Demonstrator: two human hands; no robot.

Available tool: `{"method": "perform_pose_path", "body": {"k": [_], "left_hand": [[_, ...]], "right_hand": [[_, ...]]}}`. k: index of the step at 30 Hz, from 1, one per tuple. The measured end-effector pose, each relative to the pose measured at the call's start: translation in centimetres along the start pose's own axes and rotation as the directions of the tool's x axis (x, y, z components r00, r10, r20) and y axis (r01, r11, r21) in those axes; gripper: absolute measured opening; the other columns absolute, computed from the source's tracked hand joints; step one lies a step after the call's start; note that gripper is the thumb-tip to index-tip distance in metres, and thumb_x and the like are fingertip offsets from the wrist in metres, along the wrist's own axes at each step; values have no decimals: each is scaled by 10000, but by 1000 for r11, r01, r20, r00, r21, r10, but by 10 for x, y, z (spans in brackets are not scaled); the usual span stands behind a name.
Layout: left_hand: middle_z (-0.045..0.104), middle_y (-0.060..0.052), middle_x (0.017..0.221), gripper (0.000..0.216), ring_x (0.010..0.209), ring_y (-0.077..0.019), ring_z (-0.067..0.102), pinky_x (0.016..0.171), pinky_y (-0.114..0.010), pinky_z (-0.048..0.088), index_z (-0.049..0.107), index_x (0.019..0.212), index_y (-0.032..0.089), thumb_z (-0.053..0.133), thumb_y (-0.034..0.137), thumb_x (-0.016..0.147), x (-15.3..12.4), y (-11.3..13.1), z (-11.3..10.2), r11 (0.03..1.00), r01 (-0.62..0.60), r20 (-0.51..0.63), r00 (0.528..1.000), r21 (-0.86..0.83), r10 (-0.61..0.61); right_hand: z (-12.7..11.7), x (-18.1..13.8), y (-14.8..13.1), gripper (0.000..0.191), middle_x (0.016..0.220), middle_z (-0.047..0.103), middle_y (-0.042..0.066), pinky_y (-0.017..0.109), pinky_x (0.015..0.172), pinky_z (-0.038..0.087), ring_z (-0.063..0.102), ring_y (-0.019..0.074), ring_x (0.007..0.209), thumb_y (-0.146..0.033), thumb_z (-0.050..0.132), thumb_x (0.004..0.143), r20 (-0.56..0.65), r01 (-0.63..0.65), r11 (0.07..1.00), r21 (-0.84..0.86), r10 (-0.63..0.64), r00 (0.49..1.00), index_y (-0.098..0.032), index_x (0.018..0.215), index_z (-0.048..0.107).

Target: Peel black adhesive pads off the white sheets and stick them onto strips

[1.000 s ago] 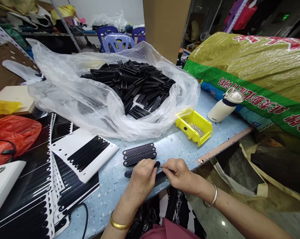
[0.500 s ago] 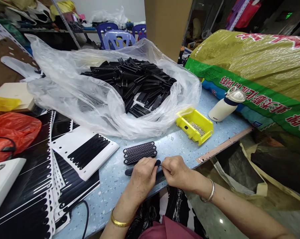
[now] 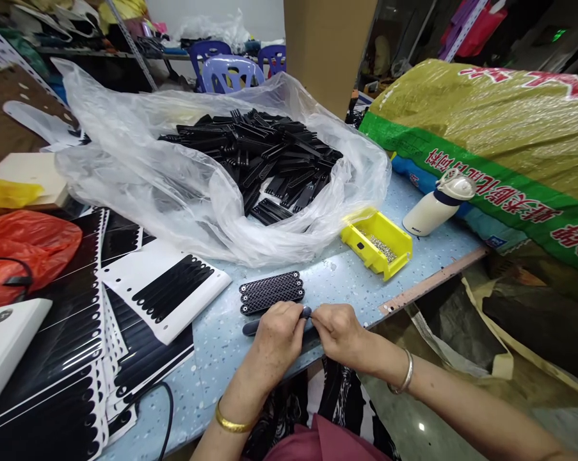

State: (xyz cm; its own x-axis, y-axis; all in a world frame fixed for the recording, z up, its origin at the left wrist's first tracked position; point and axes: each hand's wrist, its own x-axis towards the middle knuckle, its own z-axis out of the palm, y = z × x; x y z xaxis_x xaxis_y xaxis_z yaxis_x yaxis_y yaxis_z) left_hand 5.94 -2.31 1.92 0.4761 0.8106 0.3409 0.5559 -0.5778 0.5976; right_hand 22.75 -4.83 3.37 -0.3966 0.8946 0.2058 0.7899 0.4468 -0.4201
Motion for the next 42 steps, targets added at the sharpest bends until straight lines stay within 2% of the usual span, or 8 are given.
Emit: {"method": "perform_pose_path", "body": {"k": [6, 18, 23, 26, 28, 31, 36, 42], "left_hand": [[689, -91, 802, 159, 777, -230, 645, 710, -370, 538, 631, 827, 165, 489, 97, 852, 1, -1, 1, 999, -31, -12, 999, 16, 32], [735, -72, 797, 116, 724, -204, 679, 688, -318, 539, 687, 845, 156, 580, 115, 827, 2, -4, 2, 1000, -12, -86, 996, -24, 10], [744, -76, 814, 113, 738, -209, 687, 701, -326, 544, 700, 841, 157, 592, 124, 824, 2, -5, 3, 999, 17, -64, 998, -27, -19], [745, -78, 821, 117, 745, -210, 687, 709, -332, 545, 702, 846, 157, 590, 130, 825, 2, -6, 4, 999, 25, -60, 998, -21, -26], [744, -79, 822, 116, 747, -211, 685, 708, -334, 545, 702, 845, 157, 591, 131, 823, 1, -7, 5, 999, 30, -52, 998, -17, -31], [738, -82, 815, 108, 747, -216, 683, 701, -337, 543, 701, 833, 155, 598, 127, 817, 1, -6, 4, 999, 35, -33, 999, -16, -35], [735, -81, 814, 109, 753, -216, 680, 706, -337, 541, 699, 832, 154, 601, 113, 808, 2, -5, 3, 999, 32, -32, 999, -4, -32], [731, -72, 819, 137, 751, -208, 672, 699, -327, 533, 695, 817, 170, 584, 92, 800, 2, -3, 0, 999, 35, -16, 999, 12, -35]], "right_hand": [[15, -8, 5, 291, 553, 528, 2, 248, 560, 336, 487, 121, 523, -103, 405, 904, -200, 12, 986, 167, 22, 979, -181, 647, 516], [7, -11, 20, 265, 597, 621, 21, 239, 574, 390, 562, 132, 560, -182, 467, 933, -214, 39, 985, 169, -2, 977, -174, 736, 643], [0, -4, 59, 292, 635, 635, 61, 257, 571, 400, 574, 155, 571, -148, 431, 918, -195, -154, 986, -67, 139, 971, -148, 744, 665], [-8, 5, 79, 192, 738, 667, 110, 285, 616, 429, 607, 206, 679, -137, 530, 837, -207, -255, 935, -246, 206, 956, -123, 878, 717], [-13, 8, 81, 218, 834, 688, 128, 305, 672, 454, 619, 233, 771, -156, 583, 806, -249, -272, 928, -255, 209, 946, -127, 968, 726], [-17, 8, 66, 197, 814, 690, 107, 305, 683, 470, 621, 211, 747, -191, 582, 829, -260, -221, 971, -95, 190, 947, -149, 939, 741], [-7, 8, 31, 205, 719, 681, 46, 247, 584, 480, 619, 149, 621, -125, 598, 772, -48, -196, 928, 317, 222, 974, -156, 918, 738], [1, 17, 21, 186, 710, 690, 31, 232, 583, 480, 622, 141, 626, -102, 625, 738, 98, -275, 867, 414, 258, 961, -154, 863, 753]]}}
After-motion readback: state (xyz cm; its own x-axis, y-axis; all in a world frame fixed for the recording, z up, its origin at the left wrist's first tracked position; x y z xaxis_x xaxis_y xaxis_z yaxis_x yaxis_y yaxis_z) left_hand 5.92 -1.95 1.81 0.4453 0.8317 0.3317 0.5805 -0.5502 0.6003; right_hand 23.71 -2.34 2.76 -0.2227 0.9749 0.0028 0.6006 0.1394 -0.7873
